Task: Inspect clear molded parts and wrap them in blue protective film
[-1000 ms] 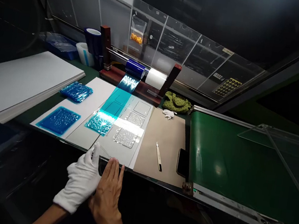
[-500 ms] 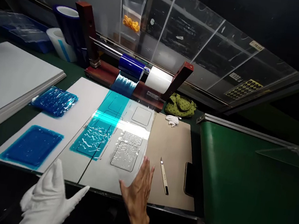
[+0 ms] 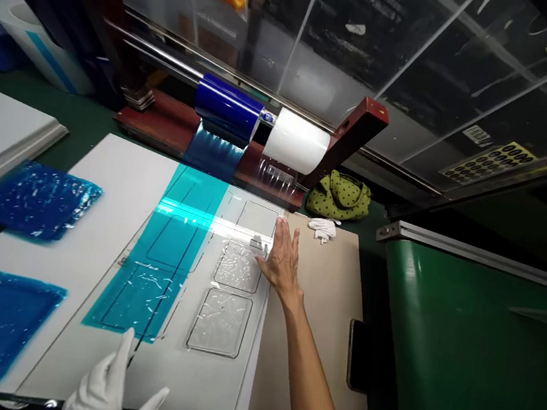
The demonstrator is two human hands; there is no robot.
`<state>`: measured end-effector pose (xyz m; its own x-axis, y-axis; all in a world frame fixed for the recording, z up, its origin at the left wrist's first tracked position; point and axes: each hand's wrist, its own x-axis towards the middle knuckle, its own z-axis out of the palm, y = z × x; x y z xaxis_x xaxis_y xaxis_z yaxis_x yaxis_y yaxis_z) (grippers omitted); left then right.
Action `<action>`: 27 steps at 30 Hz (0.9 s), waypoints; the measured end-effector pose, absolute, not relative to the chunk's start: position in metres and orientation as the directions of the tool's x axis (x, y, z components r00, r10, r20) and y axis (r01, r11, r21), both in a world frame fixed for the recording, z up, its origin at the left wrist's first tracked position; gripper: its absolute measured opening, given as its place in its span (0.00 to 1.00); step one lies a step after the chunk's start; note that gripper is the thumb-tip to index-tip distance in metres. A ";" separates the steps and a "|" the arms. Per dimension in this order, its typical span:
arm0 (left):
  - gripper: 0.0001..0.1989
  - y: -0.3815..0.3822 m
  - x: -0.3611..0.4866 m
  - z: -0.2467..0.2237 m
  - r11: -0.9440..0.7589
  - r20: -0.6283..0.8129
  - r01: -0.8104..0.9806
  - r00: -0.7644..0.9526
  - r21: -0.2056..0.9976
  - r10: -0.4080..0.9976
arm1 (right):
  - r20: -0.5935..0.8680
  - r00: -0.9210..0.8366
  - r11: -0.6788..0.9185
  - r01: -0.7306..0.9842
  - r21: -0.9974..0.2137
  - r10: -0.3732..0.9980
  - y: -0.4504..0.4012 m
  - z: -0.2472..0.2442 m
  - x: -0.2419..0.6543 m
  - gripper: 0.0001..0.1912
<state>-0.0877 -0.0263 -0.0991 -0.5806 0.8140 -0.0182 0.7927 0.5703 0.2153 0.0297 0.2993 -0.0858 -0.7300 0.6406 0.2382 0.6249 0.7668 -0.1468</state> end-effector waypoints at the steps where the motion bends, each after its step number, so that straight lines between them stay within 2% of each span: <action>1: 0.45 -0.025 -0.088 -0.102 0.561 -0.019 0.798 -0.571 0.219 0.821 | 0.234 -0.737 0.772 0.619 -0.143 0.634 0.305 -0.087 0.030 0.47; 8: 0.44 -0.011 -0.091 -0.111 0.574 -0.089 0.769 -0.574 0.281 0.814 | 0.180 -0.781 0.801 0.591 -0.098 0.598 0.326 -0.084 0.031 0.47; 12: 0.45 -0.011 -0.094 -0.118 0.539 -0.080 0.780 -0.544 0.317 0.835 | 0.164 -0.794 0.810 0.581 -0.075 0.585 0.331 -0.084 0.029 0.46; 20: 0.44 -0.007 -0.092 -0.116 0.564 -0.097 0.784 -0.560 0.260 0.823 | 0.075 -0.816 0.820 0.570 -0.057 0.573 0.341 -0.090 0.019 0.49; 24: 0.45 -0.006 -0.094 -0.110 0.568 -0.089 0.781 -0.566 0.260 0.820 | 0.067 -0.750 0.753 0.655 -0.060 0.658 0.332 -0.076 0.036 0.48; 27: 0.46 -0.010 -0.099 -0.106 0.562 -0.055 0.784 -0.569 0.265 0.820 | 0.076 -0.593 0.597 0.796 -0.095 0.802 0.297 -0.068 0.081 0.36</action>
<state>-0.0985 -0.0096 -0.1062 -0.5693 0.8203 -0.0547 0.7839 0.5617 0.2646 0.0813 0.2966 -0.0678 -0.5926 0.8019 0.0760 0.7963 0.5974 -0.0951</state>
